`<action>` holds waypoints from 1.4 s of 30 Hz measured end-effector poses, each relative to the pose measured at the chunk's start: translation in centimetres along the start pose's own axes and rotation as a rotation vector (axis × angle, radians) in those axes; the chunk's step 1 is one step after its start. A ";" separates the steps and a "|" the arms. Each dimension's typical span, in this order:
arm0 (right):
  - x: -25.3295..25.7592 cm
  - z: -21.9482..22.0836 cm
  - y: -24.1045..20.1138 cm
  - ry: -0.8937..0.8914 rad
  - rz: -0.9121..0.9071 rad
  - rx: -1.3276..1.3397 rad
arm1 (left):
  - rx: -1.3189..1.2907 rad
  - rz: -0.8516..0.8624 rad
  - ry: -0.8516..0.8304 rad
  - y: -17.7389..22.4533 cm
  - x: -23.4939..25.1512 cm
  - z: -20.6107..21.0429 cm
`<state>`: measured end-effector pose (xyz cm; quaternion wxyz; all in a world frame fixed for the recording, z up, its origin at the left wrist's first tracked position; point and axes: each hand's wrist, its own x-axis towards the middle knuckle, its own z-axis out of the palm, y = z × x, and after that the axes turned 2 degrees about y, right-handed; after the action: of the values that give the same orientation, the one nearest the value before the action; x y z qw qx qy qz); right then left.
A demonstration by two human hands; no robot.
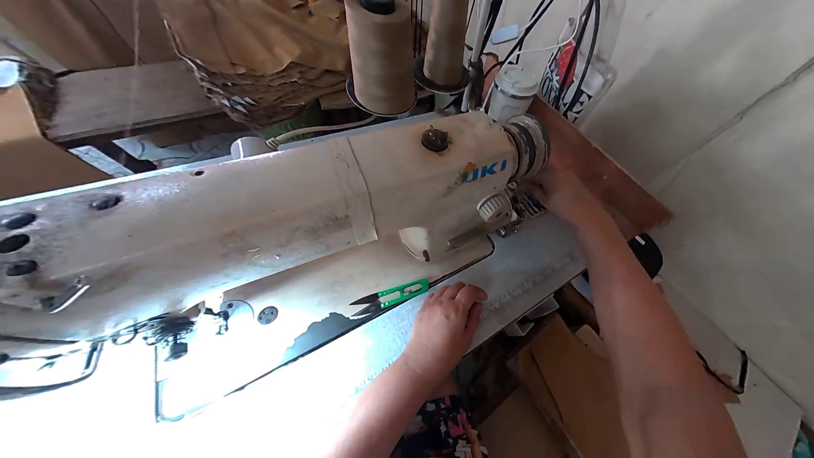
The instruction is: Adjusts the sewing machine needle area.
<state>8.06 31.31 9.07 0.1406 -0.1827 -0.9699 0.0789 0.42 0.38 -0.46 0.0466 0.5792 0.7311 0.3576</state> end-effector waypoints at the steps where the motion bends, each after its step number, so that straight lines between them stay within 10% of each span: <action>1: 0.7 0.4 -0.1 -0.021 0.049 0.013 | -0.001 -0.002 0.000 0.0 0.0 0.0; 42: -3.2 3.2 0.7 0.019 0.157 0.200 | -0.015 -0.017 -0.039 0.1 0.1 -0.3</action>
<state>10.19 30.40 5.07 0.1606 -0.2436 -0.9386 0.1843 0.34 0.37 -0.17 0.0684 0.5796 0.7321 0.3514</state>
